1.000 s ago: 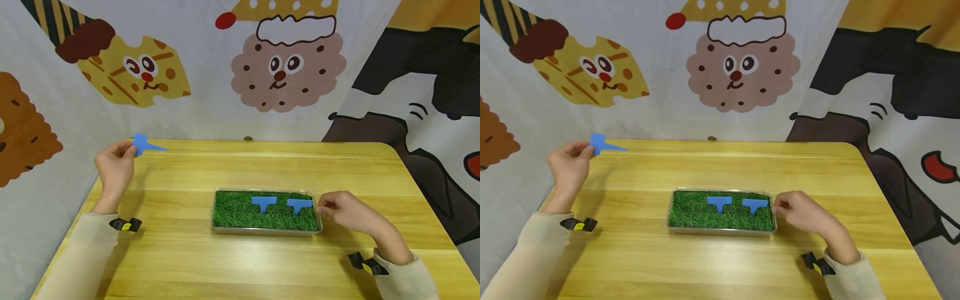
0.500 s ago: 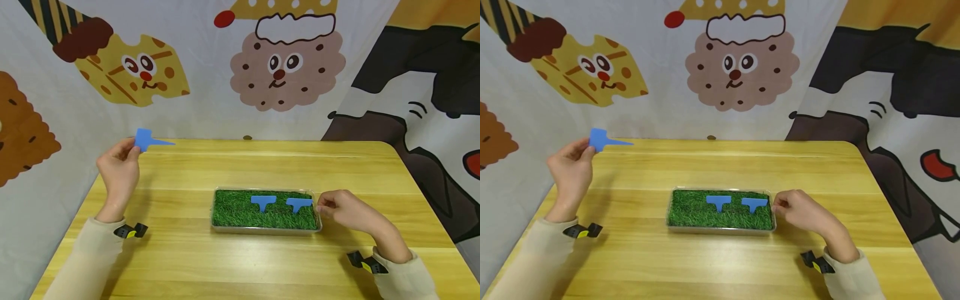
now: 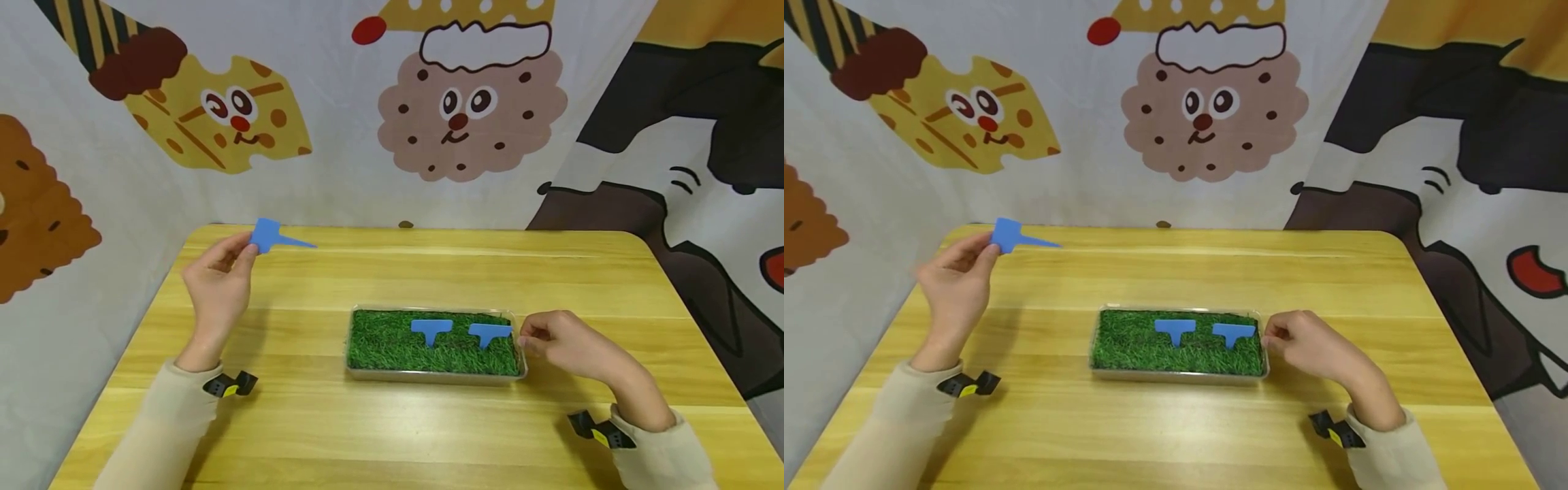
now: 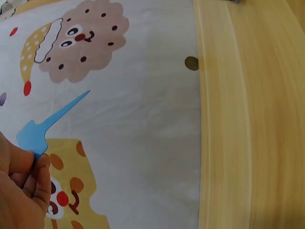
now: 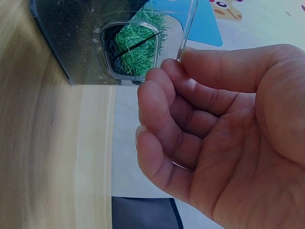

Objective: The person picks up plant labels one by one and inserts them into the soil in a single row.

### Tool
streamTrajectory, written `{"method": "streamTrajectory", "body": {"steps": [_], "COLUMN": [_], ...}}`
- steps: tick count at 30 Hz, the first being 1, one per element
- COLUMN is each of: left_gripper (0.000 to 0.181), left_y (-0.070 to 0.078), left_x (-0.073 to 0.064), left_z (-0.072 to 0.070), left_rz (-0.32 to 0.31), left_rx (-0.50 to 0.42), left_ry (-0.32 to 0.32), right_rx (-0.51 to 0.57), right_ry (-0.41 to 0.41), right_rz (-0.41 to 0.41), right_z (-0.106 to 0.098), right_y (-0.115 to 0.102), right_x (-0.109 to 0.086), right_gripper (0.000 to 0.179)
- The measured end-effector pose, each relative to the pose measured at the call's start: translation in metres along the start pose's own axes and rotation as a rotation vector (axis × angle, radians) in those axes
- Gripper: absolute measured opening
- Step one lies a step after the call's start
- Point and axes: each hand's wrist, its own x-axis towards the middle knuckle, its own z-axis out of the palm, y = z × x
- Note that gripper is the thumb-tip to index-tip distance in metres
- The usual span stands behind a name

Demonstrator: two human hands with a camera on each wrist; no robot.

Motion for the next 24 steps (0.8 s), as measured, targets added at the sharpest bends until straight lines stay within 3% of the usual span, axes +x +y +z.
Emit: {"method": "streamTrajectory", "body": {"steps": [16, 24], "left_gripper": [0.023, 0.024], "left_y": [0.009, 0.018], "left_x": [-0.016, -0.023], "left_z": [0.020, 0.024], "left_rz": [0.173, 0.173], "left_rx": [-0.147, -0.214], "left_ry": [-0.119, -0.167], "right_rx": [-0.005, -0.004], "right_ry": [0.004, 0.002], "right_rz": [0.005, -0.002], "right_z": [0.001, 0.001], "right_y": [0.001, 0.002], "right_x": [-0.001, 0.000], "right_gripper": [0.016, 0.016]}}
